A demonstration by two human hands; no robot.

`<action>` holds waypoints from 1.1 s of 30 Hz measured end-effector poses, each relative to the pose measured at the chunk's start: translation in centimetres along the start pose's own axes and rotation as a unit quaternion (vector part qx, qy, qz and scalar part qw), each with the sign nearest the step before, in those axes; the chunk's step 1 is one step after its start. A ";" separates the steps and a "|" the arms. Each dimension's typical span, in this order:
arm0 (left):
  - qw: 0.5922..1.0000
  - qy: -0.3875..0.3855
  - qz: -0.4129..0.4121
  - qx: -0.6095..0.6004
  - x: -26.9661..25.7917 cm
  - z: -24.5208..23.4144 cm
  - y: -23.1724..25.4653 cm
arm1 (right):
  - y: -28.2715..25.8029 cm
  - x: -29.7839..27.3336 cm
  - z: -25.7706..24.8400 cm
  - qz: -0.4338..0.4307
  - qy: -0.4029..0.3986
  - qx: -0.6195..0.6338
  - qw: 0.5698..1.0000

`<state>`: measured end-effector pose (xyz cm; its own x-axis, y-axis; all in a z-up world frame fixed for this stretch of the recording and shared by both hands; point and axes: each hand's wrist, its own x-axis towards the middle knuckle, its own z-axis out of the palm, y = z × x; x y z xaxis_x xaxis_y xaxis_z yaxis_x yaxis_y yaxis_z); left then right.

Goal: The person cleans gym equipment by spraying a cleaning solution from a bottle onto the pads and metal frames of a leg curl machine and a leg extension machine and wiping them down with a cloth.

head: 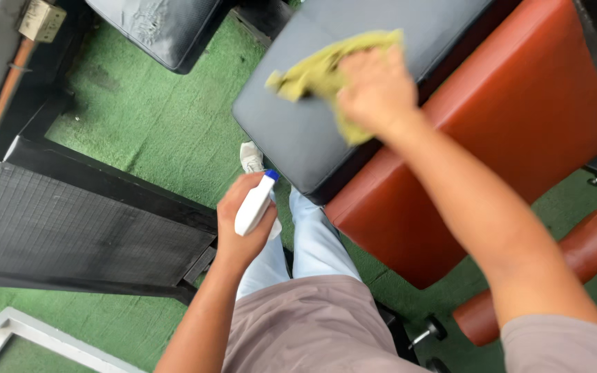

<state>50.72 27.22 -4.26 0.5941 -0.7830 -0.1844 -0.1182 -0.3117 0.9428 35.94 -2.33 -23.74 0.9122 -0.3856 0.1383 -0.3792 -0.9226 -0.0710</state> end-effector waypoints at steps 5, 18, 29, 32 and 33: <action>1.000 0.019 -0.007 -0.001 -0.8 -1.1 0.0 | 9.4 7.1 0.5 0.169 -0.270 0.021 0.948; 0.999 0.036 0.000 -0.022 -0.8 -2.2 -0.5 | -13.7 1.8 -3.5 -0.012 -0.280 0.068 0.958; 0.999 0.013 -0.017 -0.034 -1.0 -2.2 -0.1 | 2.1 -3.0 -8.2 0.022 -0.104 0.005 0.994; 1.000 -0.022 0.008 -0.004 -1.5 -2.7 0.1 | 8.1 0.8 -9.2 0.139 -0.162 0.034 0.976; 0.999 -0.031 0.010 0.003 -1.6 -2.9 0.2 | 9.4 1.8 -9.0 0.208 -0.162 0.057 0.963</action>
